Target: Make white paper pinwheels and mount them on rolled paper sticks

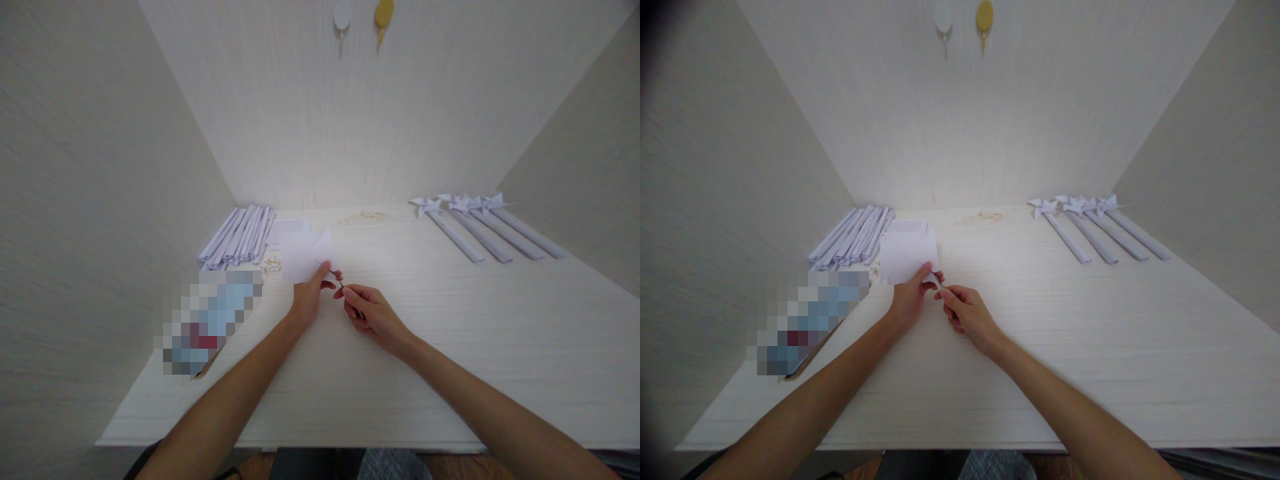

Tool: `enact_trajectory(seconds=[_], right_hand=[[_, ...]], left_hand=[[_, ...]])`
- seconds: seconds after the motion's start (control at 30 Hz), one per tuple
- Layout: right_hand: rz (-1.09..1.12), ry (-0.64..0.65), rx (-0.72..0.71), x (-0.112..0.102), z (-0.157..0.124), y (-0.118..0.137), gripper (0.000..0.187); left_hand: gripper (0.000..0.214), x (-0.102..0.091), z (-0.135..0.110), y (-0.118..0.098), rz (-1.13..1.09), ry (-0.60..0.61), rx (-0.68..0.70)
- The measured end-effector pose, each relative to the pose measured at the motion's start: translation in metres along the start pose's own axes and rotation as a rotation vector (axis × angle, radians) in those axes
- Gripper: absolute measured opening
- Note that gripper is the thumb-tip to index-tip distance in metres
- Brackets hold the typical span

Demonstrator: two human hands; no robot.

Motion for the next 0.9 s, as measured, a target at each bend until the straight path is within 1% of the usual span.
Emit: enact_trajectory(seconds=[0.13, 0.27, 0.4, 0.5, 0.63, 0.77, 0.83, 0.9], right_hand=[[-0.038, -0.021, -0.011, -0.003, -0.001, 0.0, 0.031], [-0.067, -0.088, -0.082, -0.01, -0.002, 0.006, 0.034], [-0.046, -0.111, -0.137, -0.015, -0.001, 0.01, 0.035], [-0.047, -0.18, -0.197, -0.028, -0.001, 0.015, 0.036], [-0.135, -0.284, -0.287, -0.045, -0.004, 0.023, 0.032], [-0.243, -0.3, -0.276, -0.052, 0.004, 0.027, 0.027], [-0.35, -0.355, -0.269, -0.06, 0.014, 0.037, 0.026], [-0.503, -0.422, -0.282, -0.069, 0.028, 0.056, 0.024]], left_hand=[[0.018, -0.006, 0.001, -0.003, -0.005, -0.053, 0.016], [0.016, -0.006, 0.003, -0.001, -0.016, -0.043, -0.013], [0.017, -0.005, 0.002, 0.002, -0.005, -0.035, -0.036], [0.016, -0.006, 0.002, -0.002, -0.002, -0.044, -0.01], [0.016, -0.01, 0.002, -0.007, -0.004, -0.063, 0.031], [0.014, -0.013, 0.003, -0.01, -0.002, -0.063, 0.058], [0.014, -0.013, 0.004, -0.01, 0.009, -0.057, 0.064], [0.014, -0.013, 0.004, -0.01, 0.018, -0.053, 0.063]])
Point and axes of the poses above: each hand's wrist, its own z-axis towards the middle knuckle, its own x-axis out of the palm, y = z × x, the point moved 10 cm from there along z, towards the middle knuckle, and after that the axes turned 5 degrees about y, right-handed, at the moved point
